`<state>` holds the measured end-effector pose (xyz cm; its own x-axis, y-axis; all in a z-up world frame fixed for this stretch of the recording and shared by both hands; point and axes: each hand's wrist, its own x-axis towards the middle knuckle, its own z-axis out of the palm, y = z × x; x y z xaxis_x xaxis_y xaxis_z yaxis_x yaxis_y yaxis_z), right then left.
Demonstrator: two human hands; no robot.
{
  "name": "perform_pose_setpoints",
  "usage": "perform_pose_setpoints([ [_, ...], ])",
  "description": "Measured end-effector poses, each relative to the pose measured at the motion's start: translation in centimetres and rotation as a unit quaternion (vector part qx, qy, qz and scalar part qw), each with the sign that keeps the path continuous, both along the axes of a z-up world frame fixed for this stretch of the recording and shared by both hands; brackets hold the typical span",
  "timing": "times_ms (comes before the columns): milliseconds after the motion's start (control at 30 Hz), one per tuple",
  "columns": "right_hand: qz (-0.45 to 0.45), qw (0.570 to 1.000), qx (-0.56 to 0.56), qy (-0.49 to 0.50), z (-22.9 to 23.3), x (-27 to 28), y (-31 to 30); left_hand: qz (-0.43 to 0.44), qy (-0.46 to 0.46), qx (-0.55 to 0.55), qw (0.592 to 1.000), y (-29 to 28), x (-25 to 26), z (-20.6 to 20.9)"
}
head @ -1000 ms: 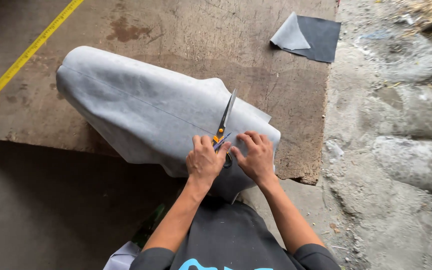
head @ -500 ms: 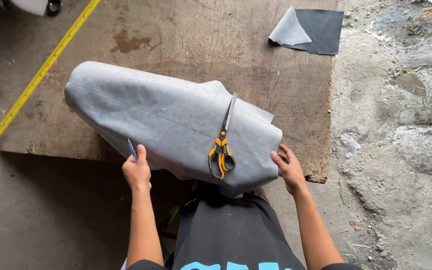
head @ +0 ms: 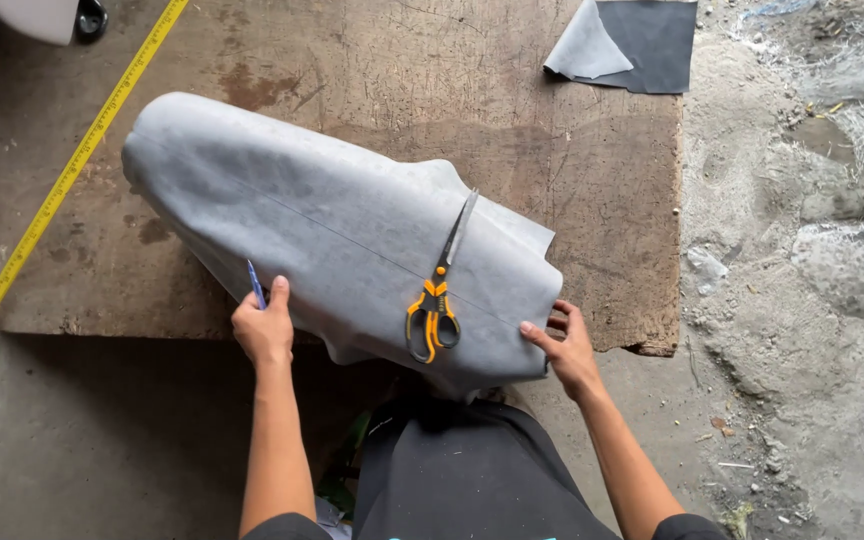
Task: The person uses yellow-handled scissors to trim a piece of light gray fabric draped over a dark, curved object on a wooden workbench. After cutting, the person smooths the fabric and uses a blue pen to mark a line along the edge of the object.
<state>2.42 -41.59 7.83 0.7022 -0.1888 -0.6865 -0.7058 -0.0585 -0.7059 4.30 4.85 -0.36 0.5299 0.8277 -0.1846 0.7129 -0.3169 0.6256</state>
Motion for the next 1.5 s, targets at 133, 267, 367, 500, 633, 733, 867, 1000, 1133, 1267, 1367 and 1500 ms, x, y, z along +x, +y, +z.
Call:
perform_pose_setpoints([
  [133, -0.002, 1.000, -0.011, 0.028, -0.7, -1.5, 3.6, -0.029, 0.003, 0.014, 0.999, 4.3, 2.7, -0.7],
  [267, -0.020, 0.999, 0.001, 0.037, -1.0, -2.4, 5.8, -0.058, 0.014, 0.030, 0.998, 7.7, 4.4, -2.2],
  [367, -0.028, 0.999, 0.009, 0.034, -2.6, -2.7, 5.6, -0.079, -0.010, 0.044, 0.996, 7.5, 4.6, 0.1],
  [500, -0.038, 0.998, 0.044, -0.011, -7.1, -2.8, 3.0, -0.094, -0.121, 0.066, 0.986, 7.2, 2.7, 1.6],
  [633, -0.077, 0.992, 0.096, -0.033, -8.3, -0.8, 1.0, -0.210, -0.208, 0.071, 0.953, -4.3, -0.8, 9.6],
  [733, -0.043, 0.993, 0.102, -0.044, -10.0, 1.3, 0.0, -0.292, -0.298, 0.000, 0.909, -13.5, -2.5, 12.4],
  [867, -0.028, 0.989, 0.147, -0.010, -10.5, 3.6, -0.6, -0.374, -0.268, -0.180, 0.870, -22.6, -3.6, 13.3],
  [1000, -0.020, 0.978, 0.204, 0.026, -11.6, 5.4, -1.1, -0.456, -0.268, -0.238, 0.815, -27.7, -2.8, 11.8],
  [1133, -0.013, 0.978, 0.201, 0.046, -16.6, 5.8, -0.5, -0.431, -0.304, -0.187, 0.829, -29.9, -2.0, 10.6],
  [1267, -0.029, 0.980, 0.188, 0.052, -16.5, 6.5, -0.7, -0.423, -0.328, -0.193, 0.823, -30.1, -1.8, 10.4],
  [1367, -0.044, 0.980, 0.190, 0.038, -15.5, 5.4, -1.5, -0.439, -0.310, -0.194, 0.821, -29.6, -1.7, 12.4],
  [1500, -0.041, 0.980, 0.194, 0.035, -14.4, 3.6, -2.0, -0.412, -0.306, -0.259, 0.818, -28.5, -2.0, 13.4],
])
